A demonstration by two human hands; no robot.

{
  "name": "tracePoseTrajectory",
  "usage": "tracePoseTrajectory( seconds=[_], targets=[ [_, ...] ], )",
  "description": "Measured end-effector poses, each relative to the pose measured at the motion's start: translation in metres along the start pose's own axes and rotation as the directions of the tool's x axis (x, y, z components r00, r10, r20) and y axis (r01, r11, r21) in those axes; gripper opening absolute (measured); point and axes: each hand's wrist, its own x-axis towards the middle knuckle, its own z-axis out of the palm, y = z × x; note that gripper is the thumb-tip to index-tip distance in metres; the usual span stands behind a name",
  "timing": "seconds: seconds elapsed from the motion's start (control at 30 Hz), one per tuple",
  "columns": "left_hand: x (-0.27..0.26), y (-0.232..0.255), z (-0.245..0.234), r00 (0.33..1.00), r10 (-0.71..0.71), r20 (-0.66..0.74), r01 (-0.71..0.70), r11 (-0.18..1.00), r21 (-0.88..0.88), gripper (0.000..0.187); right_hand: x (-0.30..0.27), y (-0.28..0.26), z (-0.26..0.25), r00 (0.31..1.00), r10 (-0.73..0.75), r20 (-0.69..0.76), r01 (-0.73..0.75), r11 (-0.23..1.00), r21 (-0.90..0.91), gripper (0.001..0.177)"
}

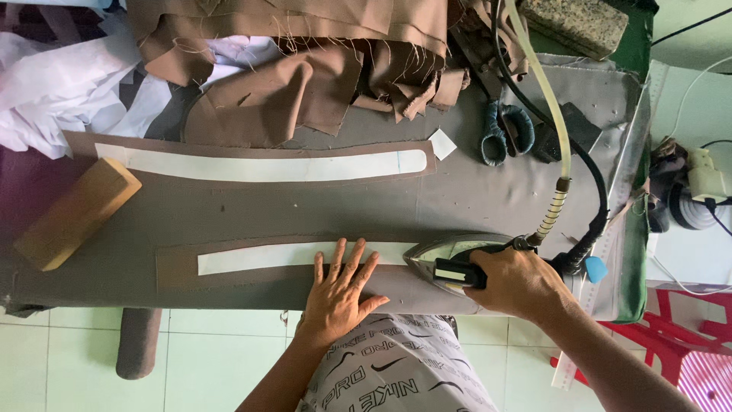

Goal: The person irons two long strips of brown fabric on a work table. They use a steam iron and a wooden block to press the fabric flat. The person handles the fabric strips one at a time, flipping them over to iron both sides.

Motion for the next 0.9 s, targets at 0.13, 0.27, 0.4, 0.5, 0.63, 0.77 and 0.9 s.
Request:
tracePoseTrajectory(
  seconds=[0.13,0.27,0.4,0.5,0.63,0.77,0.9],
  targets=[
    [0.001,0.0,-0.001,0.999,0.003,-0.035,-0.003,1.0,0.004,0.098,-0.001,0.0,0.0,1.0,-0.022,-0.015,0.022,1.0,0.02,0.03],
    [0.001,0.0,-0.002,1.0,0.007,-0.024,-0.007,1.0,-0.015,0.099,-0.001,-0.001,0.001,0.999,0.03,-0.024,-0.03,0.999,-0.012,0.035],
    [-0.001,0.0,0.003,1.0,-0.006,0.01,0.006,1.0,0.001,0.099,-0.001,0.0,-0.001,1.0,-0.006,-0.025,0.007,1.0,0.027,0.03],
    [-0.001,0.0,0.003,0.999,-0.007,0.042,0.007,1.0,0.0,0.104,-0.003,-0.004,-0.007,1.0,0.005,0.014,-0.006,1.0,0.007,0.032],
    [0.001,0.0,0.0,1.0,-0.001,0.016,0.001,1.0,-0.004,0.1,-0.003,-0.005,-0.006,0.998,0.05,0.041,-0.05,0.999,0.003,0.034],
    [-0.001,0.0,0.003,1.0,-0.007,0.028,0.008,1.0,-0.018,0.102,-0.005,-0.004,-0.007,0.999,0.024,0.026,-0.025,0.999,0.03,0.029],
    [0.0,0.0,0.0,1.0,0.0,-0.01,0.0,1.0,-0.005,0.101,-0.003,-0.003,-0.004,0.999,0.027,0.019,-0.027,1.0,0.015,0.031]
  ],
)
